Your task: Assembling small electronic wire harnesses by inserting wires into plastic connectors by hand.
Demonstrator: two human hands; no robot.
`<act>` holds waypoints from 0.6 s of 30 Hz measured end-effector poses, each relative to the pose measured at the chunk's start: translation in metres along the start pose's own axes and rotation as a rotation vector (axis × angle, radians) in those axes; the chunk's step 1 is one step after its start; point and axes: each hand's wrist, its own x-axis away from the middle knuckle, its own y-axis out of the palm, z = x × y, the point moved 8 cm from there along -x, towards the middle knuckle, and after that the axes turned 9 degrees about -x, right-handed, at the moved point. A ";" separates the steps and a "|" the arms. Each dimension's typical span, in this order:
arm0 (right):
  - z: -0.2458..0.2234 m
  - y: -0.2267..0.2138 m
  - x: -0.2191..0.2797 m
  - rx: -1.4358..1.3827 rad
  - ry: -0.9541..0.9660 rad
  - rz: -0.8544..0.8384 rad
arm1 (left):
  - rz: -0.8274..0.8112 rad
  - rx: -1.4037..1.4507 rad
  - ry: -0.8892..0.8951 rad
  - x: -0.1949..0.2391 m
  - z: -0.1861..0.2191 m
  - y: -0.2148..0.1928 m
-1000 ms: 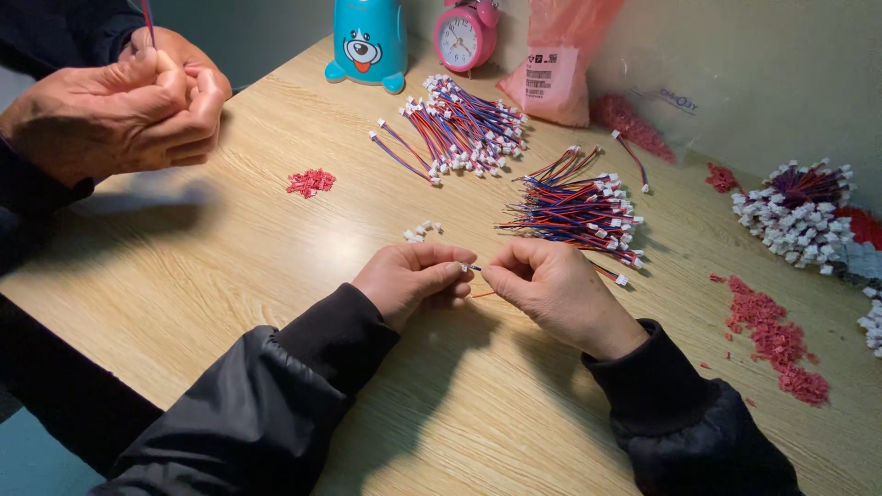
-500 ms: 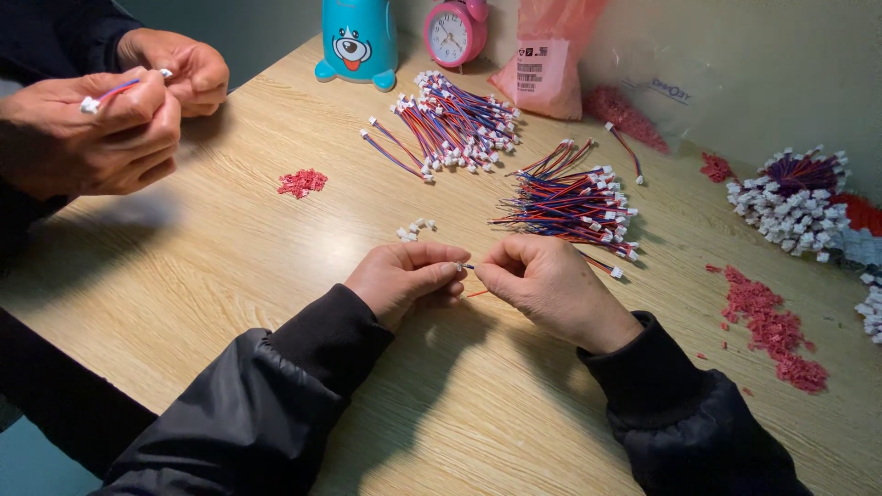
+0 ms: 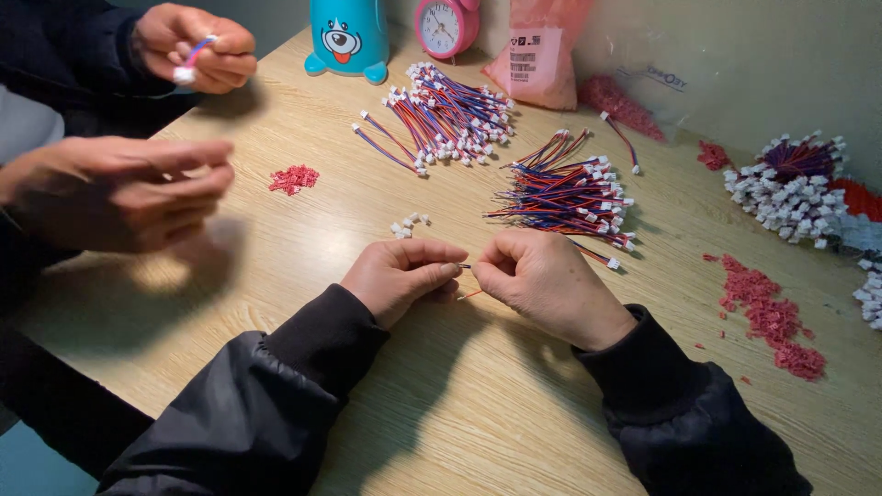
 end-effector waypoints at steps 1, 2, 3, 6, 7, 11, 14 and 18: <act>0.000 0.000 0.000 -0.001 0.001 0.000 | -0.001 -0.001 -0.002 -0.001 -0.002 -0.001; -0.001 0.000 0.000 0.014 -0.001 0.003 | 0.000 -0.032 0.009 -0.002 -0.002 -0.001; -0.001 0.000 0.000 0.029 -0.004 0.005 | 0.001 -0.064 0.021 -0.003 -0.002 -0.002; -0.005 0.000 0.000 0.031 -0.051 0.000 | 0.004 -0.093 0.032 -0.002 0.000 -0.002; -0.005 0.001 0.000 0.031 -0.051 -0.001 | 0.005 -0.092 0.032 -0.002 -0.001 -0.003; -0.004 0.001 -0.001 -0.014 -0.045 0.006 | 0.013 -0.065 0.046 -0.002 0.002 -0.003; -0.004 0.001 0.000 -0.094 -0.018 0.000 | 0.033 -0.039 0.048 -0.002 0.002 -0.006; 0.006 0.003 0.001 -0.204 0.071 -0.044 | 0.059 -0.097 0.068 0.003 0.011 -0.004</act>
